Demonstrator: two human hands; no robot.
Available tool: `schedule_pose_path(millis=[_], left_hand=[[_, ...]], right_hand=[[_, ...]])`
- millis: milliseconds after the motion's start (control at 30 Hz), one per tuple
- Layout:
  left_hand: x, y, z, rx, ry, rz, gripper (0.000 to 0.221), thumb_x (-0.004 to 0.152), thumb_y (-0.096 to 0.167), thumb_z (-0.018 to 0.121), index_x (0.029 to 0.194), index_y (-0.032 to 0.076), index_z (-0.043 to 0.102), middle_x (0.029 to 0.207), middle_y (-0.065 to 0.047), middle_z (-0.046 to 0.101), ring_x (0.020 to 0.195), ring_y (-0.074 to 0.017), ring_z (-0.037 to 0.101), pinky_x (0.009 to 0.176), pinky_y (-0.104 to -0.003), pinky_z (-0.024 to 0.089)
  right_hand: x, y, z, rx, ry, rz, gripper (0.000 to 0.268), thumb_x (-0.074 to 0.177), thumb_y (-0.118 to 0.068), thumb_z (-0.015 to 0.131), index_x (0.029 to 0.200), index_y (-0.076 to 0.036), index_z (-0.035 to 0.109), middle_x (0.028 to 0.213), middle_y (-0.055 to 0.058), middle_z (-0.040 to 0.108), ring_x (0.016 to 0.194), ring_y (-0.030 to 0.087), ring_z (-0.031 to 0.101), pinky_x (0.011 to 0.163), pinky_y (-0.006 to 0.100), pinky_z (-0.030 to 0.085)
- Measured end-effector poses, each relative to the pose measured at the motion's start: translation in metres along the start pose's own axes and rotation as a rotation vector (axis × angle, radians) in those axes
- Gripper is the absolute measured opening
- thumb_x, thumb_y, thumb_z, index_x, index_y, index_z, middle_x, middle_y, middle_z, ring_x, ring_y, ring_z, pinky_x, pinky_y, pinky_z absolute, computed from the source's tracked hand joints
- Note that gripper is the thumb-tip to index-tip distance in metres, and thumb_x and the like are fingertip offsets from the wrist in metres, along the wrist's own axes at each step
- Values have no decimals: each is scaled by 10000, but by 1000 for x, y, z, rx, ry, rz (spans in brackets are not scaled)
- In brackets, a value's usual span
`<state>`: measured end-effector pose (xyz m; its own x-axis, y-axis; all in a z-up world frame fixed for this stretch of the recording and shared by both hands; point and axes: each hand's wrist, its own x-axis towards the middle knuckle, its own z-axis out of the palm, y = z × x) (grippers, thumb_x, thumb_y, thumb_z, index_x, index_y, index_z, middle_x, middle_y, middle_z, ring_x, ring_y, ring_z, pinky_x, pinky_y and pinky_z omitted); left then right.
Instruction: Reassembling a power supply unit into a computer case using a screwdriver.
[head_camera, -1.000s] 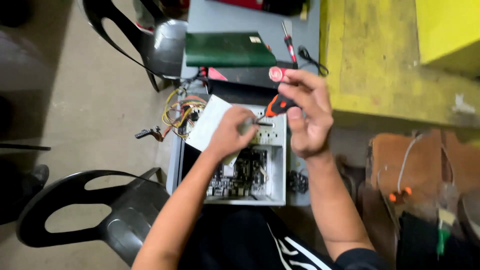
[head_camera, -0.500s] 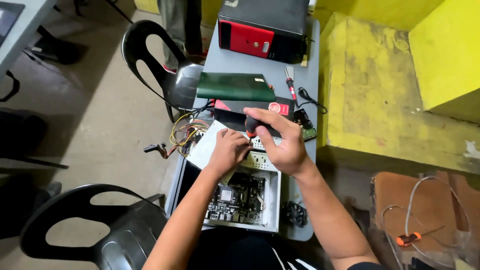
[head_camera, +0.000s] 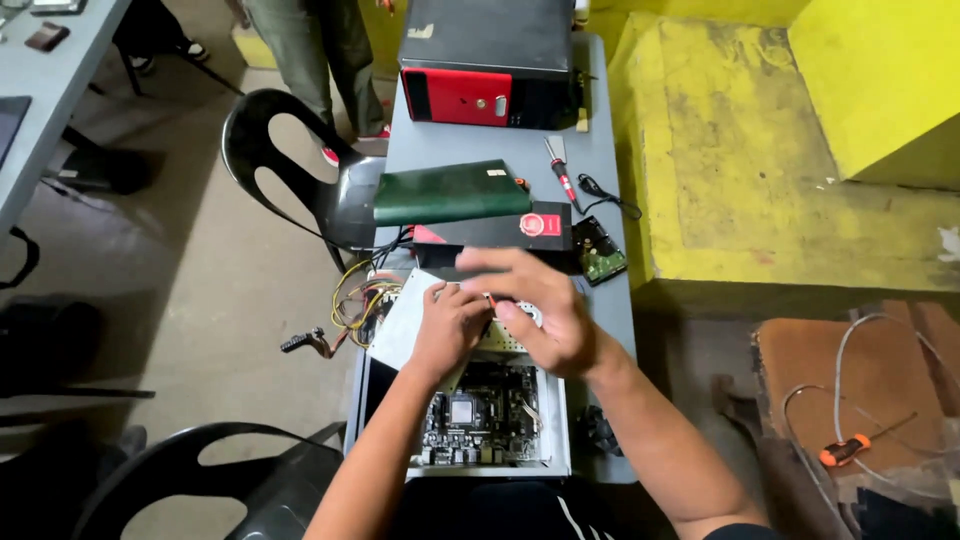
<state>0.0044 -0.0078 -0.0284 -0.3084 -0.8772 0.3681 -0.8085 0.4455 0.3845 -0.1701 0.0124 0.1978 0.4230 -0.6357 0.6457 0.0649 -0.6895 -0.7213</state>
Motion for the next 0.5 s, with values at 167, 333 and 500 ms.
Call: schedule_pose_path(millis=[167,333,500], left_hand=[[3,19,-25,-145,-1,-35,137,936,338,738,1037,255,777,975,89,714,971,-121,604,1039,-396,406],[8,20,-21,-401,118,-38,114,897,228,795,959,135,771,884,-38,713,856,-246,670,850,-368,545],[10,14,-13,-380,151,-16,82,883,206,787,922,142,754,851,-41,683,858,-260,675,802,-353,567]], right_hand=[[0,31,-1,-190,217,-136,171,984,-114,661,1090,-18,756,1068,155,755,990,323,751,908,423,590],[-16,46,0,-85,270,-111,125,963,-58,685,1053,-41,771,961,129,711,819,235,696,792,369,579],[-8,15,3,48,79,6,413,1041,-263,460,1310,-48,688,1284,209,651,1195,329,633,1023,480,500]])
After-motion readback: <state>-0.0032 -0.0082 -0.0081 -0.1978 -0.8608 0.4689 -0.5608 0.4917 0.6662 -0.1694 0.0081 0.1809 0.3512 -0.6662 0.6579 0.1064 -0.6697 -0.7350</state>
